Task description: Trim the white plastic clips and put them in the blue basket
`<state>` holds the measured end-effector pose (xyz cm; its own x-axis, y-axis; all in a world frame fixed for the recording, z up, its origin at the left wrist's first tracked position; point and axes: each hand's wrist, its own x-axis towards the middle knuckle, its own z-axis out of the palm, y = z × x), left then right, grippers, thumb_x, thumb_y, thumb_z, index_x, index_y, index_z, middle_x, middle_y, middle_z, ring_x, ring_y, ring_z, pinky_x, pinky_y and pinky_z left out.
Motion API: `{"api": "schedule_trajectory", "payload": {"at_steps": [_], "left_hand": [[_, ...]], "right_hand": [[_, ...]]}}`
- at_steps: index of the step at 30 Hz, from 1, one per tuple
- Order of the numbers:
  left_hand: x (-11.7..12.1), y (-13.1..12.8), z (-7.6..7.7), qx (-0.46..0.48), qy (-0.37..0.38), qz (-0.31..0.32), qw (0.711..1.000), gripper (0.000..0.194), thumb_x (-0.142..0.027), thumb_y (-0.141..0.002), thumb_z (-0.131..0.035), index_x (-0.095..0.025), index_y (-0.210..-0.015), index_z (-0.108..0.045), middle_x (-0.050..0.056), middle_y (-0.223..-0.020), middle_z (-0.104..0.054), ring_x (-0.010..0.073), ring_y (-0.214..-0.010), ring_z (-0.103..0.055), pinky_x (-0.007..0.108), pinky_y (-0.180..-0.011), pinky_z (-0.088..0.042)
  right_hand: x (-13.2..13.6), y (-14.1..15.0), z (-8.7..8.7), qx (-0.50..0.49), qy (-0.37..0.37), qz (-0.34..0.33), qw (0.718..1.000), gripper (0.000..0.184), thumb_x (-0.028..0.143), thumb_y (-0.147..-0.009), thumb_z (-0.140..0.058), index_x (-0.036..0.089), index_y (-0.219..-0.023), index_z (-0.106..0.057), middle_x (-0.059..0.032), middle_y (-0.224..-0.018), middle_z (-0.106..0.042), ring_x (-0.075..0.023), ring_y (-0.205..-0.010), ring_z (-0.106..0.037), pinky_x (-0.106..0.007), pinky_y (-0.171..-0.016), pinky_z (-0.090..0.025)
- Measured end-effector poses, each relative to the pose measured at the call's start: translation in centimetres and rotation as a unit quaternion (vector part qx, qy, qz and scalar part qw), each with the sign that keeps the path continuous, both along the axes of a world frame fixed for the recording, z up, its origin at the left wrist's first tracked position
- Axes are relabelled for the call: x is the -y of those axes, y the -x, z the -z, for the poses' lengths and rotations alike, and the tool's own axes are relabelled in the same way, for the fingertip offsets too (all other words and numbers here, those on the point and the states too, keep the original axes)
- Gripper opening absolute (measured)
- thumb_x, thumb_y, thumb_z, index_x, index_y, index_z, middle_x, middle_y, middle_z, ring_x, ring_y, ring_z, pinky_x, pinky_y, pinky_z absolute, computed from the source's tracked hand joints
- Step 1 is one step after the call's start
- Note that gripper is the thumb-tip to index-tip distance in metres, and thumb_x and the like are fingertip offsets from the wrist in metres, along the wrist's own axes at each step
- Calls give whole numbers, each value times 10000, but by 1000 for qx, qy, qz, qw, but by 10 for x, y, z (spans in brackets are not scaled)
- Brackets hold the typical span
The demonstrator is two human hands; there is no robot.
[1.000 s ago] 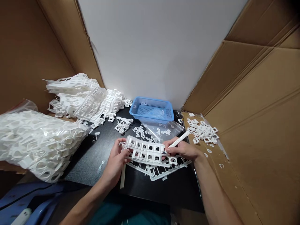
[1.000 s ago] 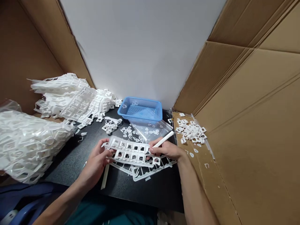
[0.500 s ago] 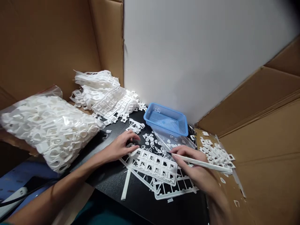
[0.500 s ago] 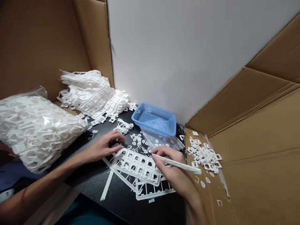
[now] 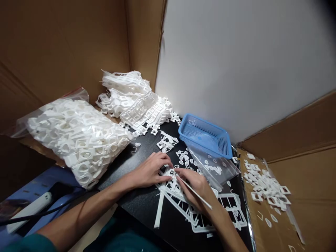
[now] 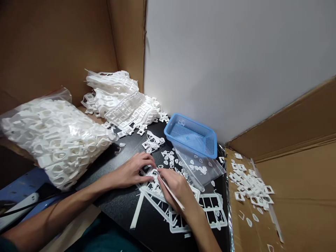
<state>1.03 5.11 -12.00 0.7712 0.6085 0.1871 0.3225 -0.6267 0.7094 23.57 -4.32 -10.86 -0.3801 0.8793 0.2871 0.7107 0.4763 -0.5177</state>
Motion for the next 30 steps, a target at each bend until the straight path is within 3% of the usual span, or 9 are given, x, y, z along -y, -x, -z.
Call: {"api": "schedule_trajectory", "payload": {"at_steps": [5,15,19,22,26,30], "left_hand": [[1,0,1,8,-4,-2,1000,250,-399,-935,-760,-212,-1094,-708,67,-1195,-652,263,-1151,-601,396,-1012,-402],[0,-3,1,-2,-9,-2,1000,249,-412,-938,-750,-215,-1084,-706,75,-1192,-652,272,-1152,-605,403,-998,-391],[0,-3,2,-10,-9,-4,1000,267,-432,-941,-747,-212,-1085,-703,70,-1176,-648,268,-1120,-606,414,-1001,-392],[0,-2,5,-8,-9,-7,1000,279,-447,-934,-756,-213,-1074,-696,62,-1178,-648,263,-1120,-601,412,-1009,-394],[0,-2,6,-9,-8,-6,1000,282,-448,-928,-765,-220,-1078,-696,52,-1182,-649,259,-1129,-596,409,-1007,-395],[0,-4,5,-12,-10,-10,1000,274,-434,-925,-769,-219,-1080,-701,48,-1160,-656,254,-1115,-603,404,-986,-396]], "right_hand": [[2,-2,12,46,-49,-30,997,164,91,-1022,-505,199,-1035,-627,-168,-1175,-747,-284,-1132,-737,-441,-950,-633],[3,-1,17,114,-106,-34,987,190,66,-1023,-480,199,-1009,-615,-171,-1195,-752,-284,-1124,-750,-423,-922,-655],[4,-5,18,142,-157,14,977,225,29,-1011,-486,196,-999,-637,-193,-1291,-733,-301,-1144,-758,-438,-933,-669],[5,-14,12,78,-171,90,978,209,37,-1017,-502,191,-1015,-643,-186,-1312,-726,-270,-1096,-777,-418,-881,-694],[8,-16,-5,-52,-83,136,986,103,122,-1021,-584,202,-987,-638,-108,-1244,-755,-216,-1065,-773,-397,-916,-679],[9,-4,-8,-66,22,66,995,95,168,-1030,-592,211,-954,-629,-83,-1240,-752,-203,-1084,-757,-380,-929,-657]]}}
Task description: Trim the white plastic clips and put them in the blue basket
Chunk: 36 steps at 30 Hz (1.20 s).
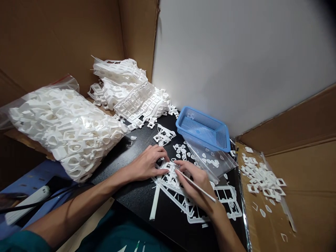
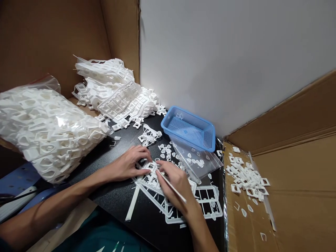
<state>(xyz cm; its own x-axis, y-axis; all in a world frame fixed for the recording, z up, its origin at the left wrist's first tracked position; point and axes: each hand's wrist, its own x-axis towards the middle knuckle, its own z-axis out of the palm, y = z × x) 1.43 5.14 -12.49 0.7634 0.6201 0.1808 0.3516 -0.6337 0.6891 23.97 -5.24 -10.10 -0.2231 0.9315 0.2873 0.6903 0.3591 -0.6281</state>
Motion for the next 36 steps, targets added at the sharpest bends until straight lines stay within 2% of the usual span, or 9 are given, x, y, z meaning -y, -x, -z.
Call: {"api": "schedule_trajectory", "payload": {"at_steps": [3,7,14,23,28,30,33,34,36], "left_hand": [[-1,-1,-1,2,-4,1,1000,258,-422,-927,-768,-219,-1075,-706,46,-1158,-664,252,-1116,-605,397,-971,-397],[-1,-2,0,5,-8,1,1000,263,-422,-919,-776,-218,-1069,-709,41,-1140,-662,246,-1107,-609,395,-967,-400],[-1,-2,3,10,-17,-1,1000,258,-398,-915,-785,-206,-1062,-696,33,-1148,-660,239,-1110,-608,398,-969,-398],[0,-1,-2,1,-10,0,1000,258,-415,-922,-779,-210,-1059,-701,42,-1155,-660,253,-1124,-607,417,-988,-413],[1,-1,-2,-3,-5,-1,1000,263,-420,-916,-775,-212,-1056,-696,44,-1160,-663,260,-1122,-600,421,-982,-423],[1,0,-3,2,-5,2,1000,260,-401,-922,-765,-222,-1097,-694,45,-1179,-663,260,-1139,-594,416,-992,-419],[0,0,-5,4,-13,25,1000,273,-364,-944,-727,-237,-1183,-686,51,-1196,-670,263,-1155,-595,427,-1014,-397],[0,0,-6,2,-18,35,999,272,-358,-950,-715,-240,-1193,-689,53,-1196,-672,265,-1159,-597,434,-1021,-386],[0,-3,-8,0,-29,50,998,255,-354,-955,-702,-240,-1183,-704,53,-1191,-673,266,-1163,-602,442,-1030,-367]], "right_hand": [[-2,7,9,53,-34,-49,997,94,128,-1035,-556,194,-1035,-624,-110,-1205,-747,-218,-1138,-730,-395,-972,-628],[-4,10,19,147,-116,-63,980,141,50,-1022,-516,154,-1037,-610,-143,-1109,-752,-232,-1124,-734,-363,-931,-638],[-3,12,23,211,-195,-67,955,160,-3,-1002,-516,126,-986,-609,-225,-1214,-742,-300,-1152,-743,-431,-1010,-634],[-1,-3,26,200,-228,41,952,196,-21,-997,-507,146,-1030,-603,-252,-1333,-699,-309,-1253,-710,-460,-1009,-661],[0,-17,12,96,-298,112,943,199,3,-963,-605,195,-1008,-635,-156,-1297,-751,-257,-1125,-780,-363,-864,-707],[3,-21,2,23,-211,121,970,125,92,-981,-635,215,-998,-637,-111,-1274,-769,-245,-1101,-787,-380,-869,-696],[8,-24,-8,-24,19,81,996,99,232,-1011,-637,232,-913,-626,-58,-1243,-783,-231,-1057,-792,-391,-878,-671],[9,-24,-10,-25,67,64,995,131,255,-1011,-639,232,-883,-620,-51,-1242,-783,-231,-1060,-788,-391,-886,-660],[11,-23,-10,-22,95,39,994,141,258,-1010,-633,226,-872,-628,-56,-1250,-776,-233,-1087,-773,-387,-914,-638]]}}
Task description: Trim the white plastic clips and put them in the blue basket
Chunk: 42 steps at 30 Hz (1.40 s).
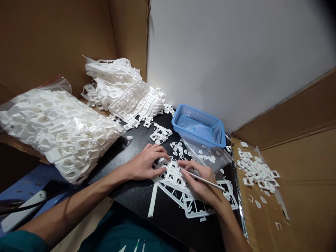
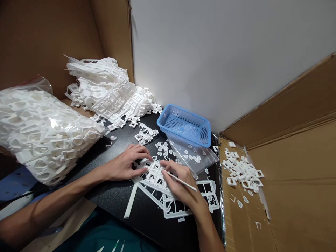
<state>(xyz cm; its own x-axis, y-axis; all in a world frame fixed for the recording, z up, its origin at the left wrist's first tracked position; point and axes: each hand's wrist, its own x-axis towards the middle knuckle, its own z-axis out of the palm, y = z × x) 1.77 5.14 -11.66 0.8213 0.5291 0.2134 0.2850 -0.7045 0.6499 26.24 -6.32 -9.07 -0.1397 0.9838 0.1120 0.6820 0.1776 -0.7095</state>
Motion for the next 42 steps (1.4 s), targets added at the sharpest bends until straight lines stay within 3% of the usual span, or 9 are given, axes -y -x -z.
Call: {"api": "schedule_trajectory", "payload": {"at_steps": [2,5,7,12,16,22,32,37,42], "left_hand": [[0,-5,-1,0,-10,7,1000,252,-361,-954,-701,-237,-1173,-715,49,-1179,-671,258,-1149,-609,441,-1035,-358],[2,-14,-1,-6,-12,16,1000,247,-364,-972,-675,-233,-1177,-720,43,-1153,-673,241,-1098,-619,431,-1019,-370],[3,-19,0,-12,-4,13,1000,230,-359,-971,-673,-231,-1154,-727,39,-1135,-678,239,-1078,-621,427,-1004,-380],[2,-23,3,-7,18,-7,1000,208,-339,-917,-735,-216,-1085,-745,37,-1086,-687,245,-1073,-620,416,-982,-405],[0,-22,5,-4,19,-5,1000,216,-365,-923,-741,-221,-1084,-751,39,-1108,-694,245,-1088,-622,420,-995,-407],[-1,-22,10,7,20,-7,1000,236,-375,-908,-775,-226,-1091,-762,42,-1117,-708,249,-1097,-633,430,-1018,-396],[-3,-22,13,18,22,-9,1000,222,-398,-913,-782,-234,-1062,-781,41,-1107,-711,237,-1086,-640,418,-1013,-407],[-4,-21,14,21,26,-5,999,240,-413,-915,-780,-234,-1075,-773,45,-1106,-715,241,-1075,-641,422,-1002,-413],[-4,-22,16,27,29,-7,999,251,-416,-901,-797,-234,-1071,-770,42,-1087,-722,236,-1048,-644,415,-999,-414]], "right_hand": [[0,1,3,15,-16,-21,1000,83,231,-1022,-603,220,-981,-674,-71,-1230,-775,-226,-1082,-765,-381,-930,-624],[-1,2,9,65,-57,-52,995,247,176,-1035,-561,207,-1259,-661,-85,-1176,-776,-214,-1037,-763,-377,-920,-626],[-1,2,13,97,-95,-73,988,293,148,-1034,-548,184,-1312,-633,-98,-1159,-775,-215,-1025,-764,-376,-902,-635],[-1,4,16,151,-146,-105,972,207,115,-1030,-516,157,-1171,-662,-127,-1151,-770,-240,-1076,-759,-387,-881,-641],[-1,5,13,161,-138,-103,972,216,121,-1040,-511,157,-1206,-645,-112,-1144,-767,-217,-1046,-761,-352,-881,-628],[-3,7,13,198,-147,-94,965,159,149,-1057,-503,195,-980,-635,-89,-1087,-764,-200,-979,-752,-314,-813,-606],[-1,11,18,241,-178,-112,948,196,81,-1048,-460,182,-951,-598,-140,-1102,-757,-245,-981,-755,-344,-771,-602],[0,11,9,181,-103,-66,976,134,155,-1051,-520,200,-1129,-620,-79,-1068,-753,-195,-911,-747,-307,-789,-596],[-1,22,-1,218,-61,-54,973,133,118,-1025,-541,229,-1045,-614,-29,-955,-730,-192,-802,-712,-298,-680,-542]]}}
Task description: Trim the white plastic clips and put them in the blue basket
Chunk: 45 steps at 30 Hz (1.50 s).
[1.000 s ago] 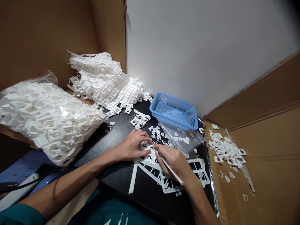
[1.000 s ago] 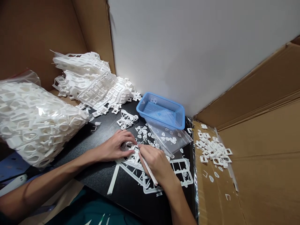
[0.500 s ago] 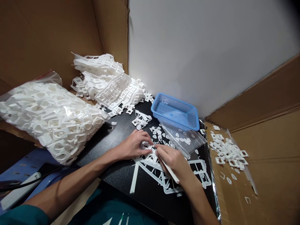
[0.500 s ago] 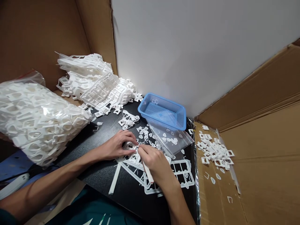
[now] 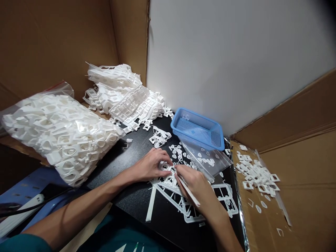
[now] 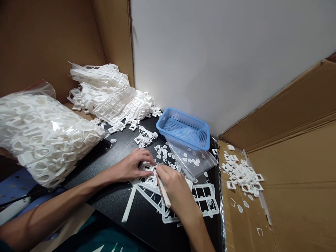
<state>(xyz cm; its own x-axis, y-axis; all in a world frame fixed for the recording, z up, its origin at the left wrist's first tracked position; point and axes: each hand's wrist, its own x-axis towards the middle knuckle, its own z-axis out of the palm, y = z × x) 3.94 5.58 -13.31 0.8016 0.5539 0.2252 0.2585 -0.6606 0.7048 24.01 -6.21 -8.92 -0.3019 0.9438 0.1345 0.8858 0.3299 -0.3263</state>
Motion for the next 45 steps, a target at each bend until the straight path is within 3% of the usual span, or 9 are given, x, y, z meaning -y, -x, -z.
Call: {"api": "schedule_trajectory", "payload": {"at_steps": [5,10,15,27,36,39,41,43,45], "left_hand": [[1,0,0,8,0,-4,1000,212,-385,-917,-775,-214,-1042,-768,40,-1067,-722,224,-1039,-643,396,-994,-418],[0,1,3,13,0,-5,1000,218,-359,-887,-804,-227,-1059,-783,47,-1067,-730,237,-1040,-653,398,-994,-427],[-1,1,4,20,4,-9,1000,224,-377,-886,-809,-231,-1054,-789,51,-1062,-729,245,-1052,-651,397,-997,-437],[1,1,4,23,10,-20,999,217,-369,-867,-830,-238,-1035,-789,33,-1062,-719,233,-1050,-641,388,-1002,-430],[3,1,-1,19,20,-25,999,223,-356,-846,-843,-228,-1015,-772,26,-1061,-705,235,-1049,-628,392,-992,-425],[3,1,2,19,22,-25,999,214,-337,-834,-843,-225,-1000,-765,28,-1065,-703,238,-1044,-627,407,-1020,-415],[3,2,3,18,23,-21,999,204,-330,-836,-837,-233,-999,-761,25,-1075,-701,237,-1050,-627,410,-1025,-414],[3,4,1,19,29,-19,999,209,-308,-844,-824,-242,-1029,-752,22,-1091,-700,238,-1072,-622,403,-1015,-418],[3,5,-2,19,38,-17,999,231,-273,-850,-810,-249,-1069,-742,18,-1104,-700,237,-1093,-618,398,-1013,-419]], "right_hand": [[0,18,0,134,-68,-18,988,293,-66,-873,-536,221,-929,-552,-39,-866,-702,-213,-725,-701,-297,-566,-514],[4,26,20,227,-196,-46,953,228,-31,-925,-526,184,-961,-593,-172,-1038,-765,-277,-948,-780,-352,-778,-656],[8,25,34,252,-297,-45,920,249,-24,-965,-479,161,-924,-641,-213,-1076,-791,-294,-1000,-801,-375,-851,-687],[5,14,31,212,-304,-80,925,276,-41,-972,-469,134,-853,-646,-249,-1129,-785,-304,-1037,-804,-361,-871,-696],[7,-22,26,134,-279,9,951,223,-44,-983,-471,113,-978,-630,-298,-1304,-713,-317,-1165,-763,-394,-922,-672],[6,-35,15,68,-304,38,950,173,-17,-979,-551,128,-1008,-641,-261,-1328,-716,-273,-1080,-793,-357,-888,-664],[6,-41,3,-11,-264,84,961,125,72,-1009,-581,167,-1045,-654,-177,-1271,-763,-233,-994,-808,-330,-835,-658],[5,-44,-9,-97,-125,107,981,92,192,-1045,-577,217,-1009,-658,-95,-1215,-790,-209,-983,-803,-312,-815,-647],[6,-45,-16,-149,22,92,984,154,290,-1052,-583,240,-920,-643,-52,-1203,-793,-203,-992,-794,-308,-815,-633]]}}
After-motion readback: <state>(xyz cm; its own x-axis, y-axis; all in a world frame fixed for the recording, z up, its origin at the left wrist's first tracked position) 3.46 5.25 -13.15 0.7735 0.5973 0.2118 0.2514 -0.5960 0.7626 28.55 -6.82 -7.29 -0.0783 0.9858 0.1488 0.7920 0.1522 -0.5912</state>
